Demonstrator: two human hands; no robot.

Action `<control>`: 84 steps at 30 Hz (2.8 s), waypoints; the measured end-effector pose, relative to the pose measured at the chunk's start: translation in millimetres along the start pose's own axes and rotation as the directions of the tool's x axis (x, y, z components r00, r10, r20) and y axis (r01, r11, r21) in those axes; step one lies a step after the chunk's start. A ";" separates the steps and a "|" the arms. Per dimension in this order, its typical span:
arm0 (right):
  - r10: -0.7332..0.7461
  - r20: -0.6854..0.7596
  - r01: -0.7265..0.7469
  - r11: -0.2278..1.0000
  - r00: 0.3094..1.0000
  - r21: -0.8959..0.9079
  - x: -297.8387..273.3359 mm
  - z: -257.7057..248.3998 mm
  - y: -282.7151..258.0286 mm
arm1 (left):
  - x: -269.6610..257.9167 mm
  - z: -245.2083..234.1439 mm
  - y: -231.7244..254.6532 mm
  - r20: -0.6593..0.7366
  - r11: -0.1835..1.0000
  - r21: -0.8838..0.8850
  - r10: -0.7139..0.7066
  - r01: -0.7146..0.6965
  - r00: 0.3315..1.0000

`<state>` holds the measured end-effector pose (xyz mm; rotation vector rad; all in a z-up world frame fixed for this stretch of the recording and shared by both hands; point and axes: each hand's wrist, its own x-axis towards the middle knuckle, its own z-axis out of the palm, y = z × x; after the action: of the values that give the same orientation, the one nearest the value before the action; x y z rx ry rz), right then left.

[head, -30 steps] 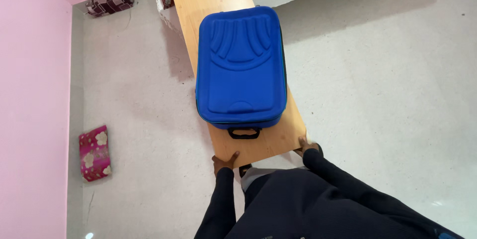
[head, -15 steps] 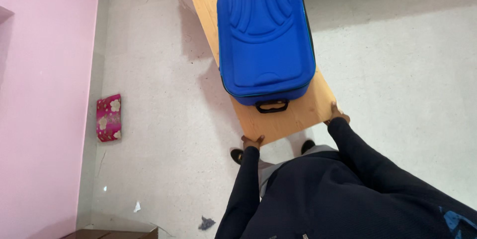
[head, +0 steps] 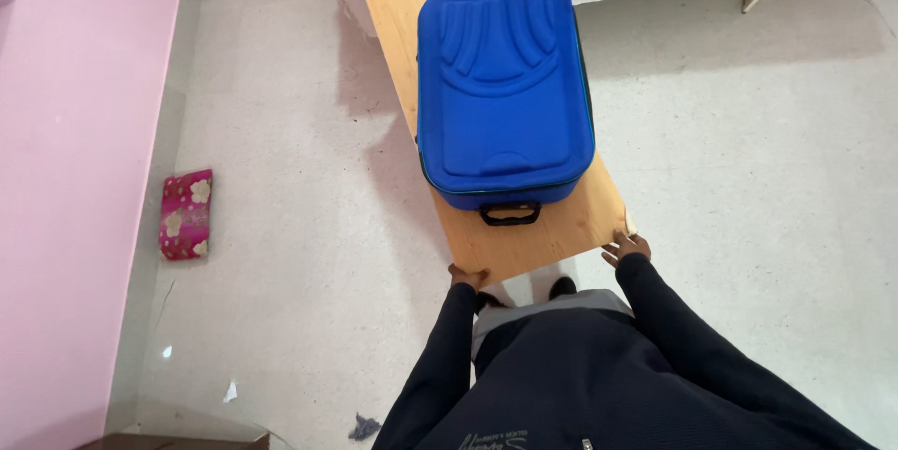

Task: The person moves a small wooden table with a blue suitcase on it across the room by hand.

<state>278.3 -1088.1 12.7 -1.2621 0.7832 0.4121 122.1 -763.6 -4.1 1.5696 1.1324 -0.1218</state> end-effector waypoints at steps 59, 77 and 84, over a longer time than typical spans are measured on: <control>-0.095 0.233 0.251 0.318 0.968 -0.914 39.7 -103.2 -116.2 | -103.4 141.0 -17.5 -0.114 0.950 0.020 -0.308 0.312 0.944; 0.015 0.485 0.459 0.300 0.874 -0.836 155.3 -190.0 -171.5 | -151.2 241.0 9.0 -0.504 0.965 -0.040 -0.245 0.261 0.828; -0.178 0.456 0.474 0.071 0.872 -0.878 232.1 -211.4 -224.1 | -180.5 338.7 48.5 -0.523 0.934 -0.179 -0.357 0.310 0.774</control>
<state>524.1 -1383.4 -21.5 -2.5583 -0.2062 0.7305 221.5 -1136.6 20.7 1.3434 1.8484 0.1552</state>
